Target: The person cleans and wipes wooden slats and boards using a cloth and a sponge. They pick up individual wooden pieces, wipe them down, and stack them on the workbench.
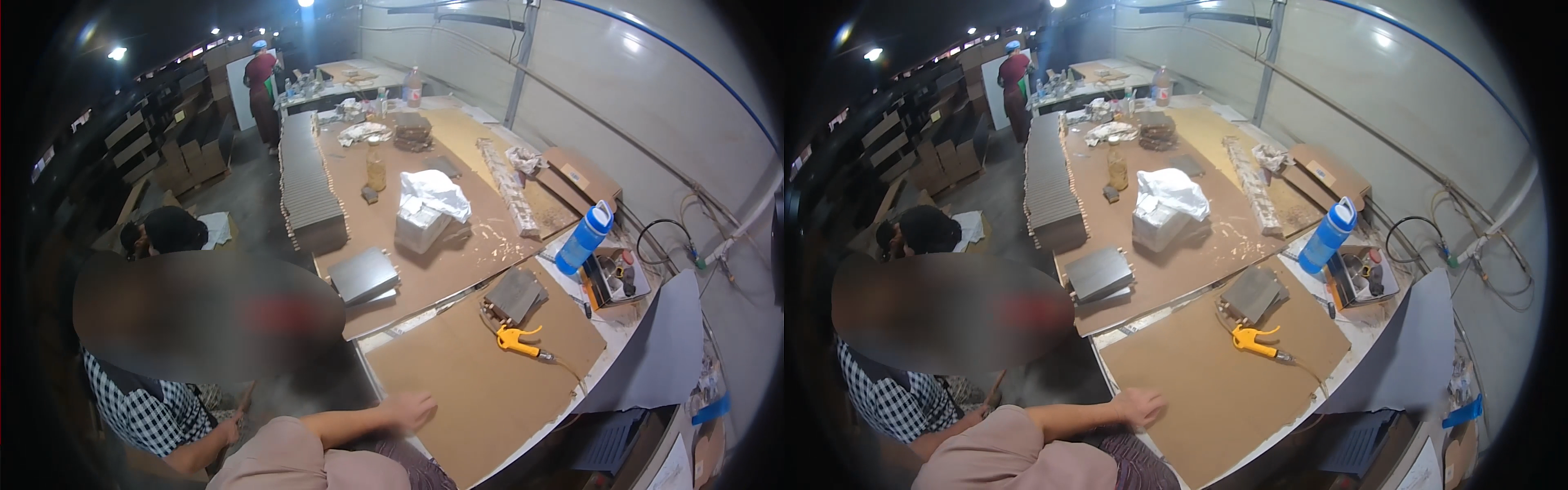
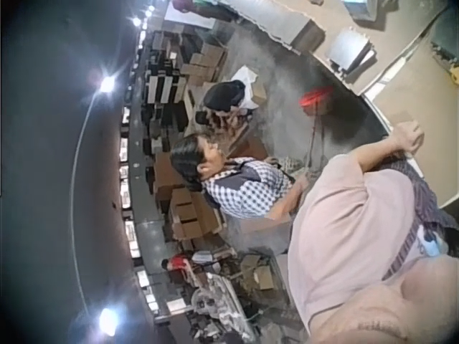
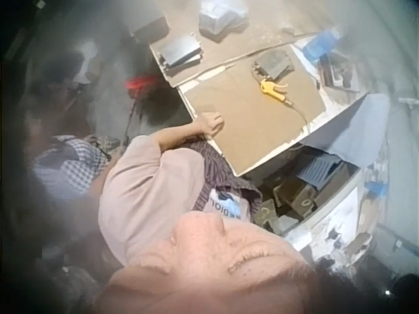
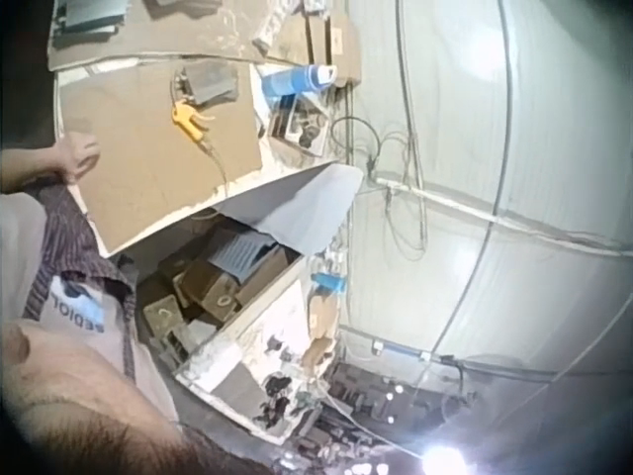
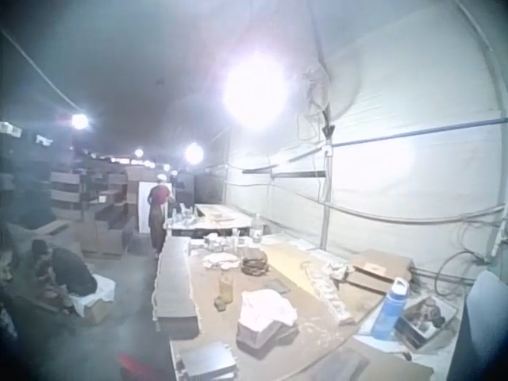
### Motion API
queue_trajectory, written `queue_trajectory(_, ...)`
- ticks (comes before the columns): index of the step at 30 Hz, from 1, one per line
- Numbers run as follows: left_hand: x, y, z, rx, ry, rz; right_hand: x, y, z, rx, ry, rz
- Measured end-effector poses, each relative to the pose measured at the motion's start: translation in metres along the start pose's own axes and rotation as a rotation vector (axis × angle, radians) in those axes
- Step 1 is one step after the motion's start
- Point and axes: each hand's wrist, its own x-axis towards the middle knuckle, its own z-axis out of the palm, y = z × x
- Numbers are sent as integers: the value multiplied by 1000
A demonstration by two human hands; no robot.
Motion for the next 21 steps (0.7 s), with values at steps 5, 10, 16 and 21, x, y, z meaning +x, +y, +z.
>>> queue_trajectory(5, 19, 8, -17, 49, -175, -27, -13, 44, -20, 178, 70, 116)
queue_trajectory(10, 1, -43, 49, -300, 48, 0, 7, -4, -74, 1052, -42, 191)
queue_trajectory(16, 14, -35, 31, 136, 79, 195, -11, -136, -129, 2144, -671, -110)
queue_trajectory(21, 18, -52, 41, -266, 111, 48, -44, -167, -144, 2299, -699, 76)
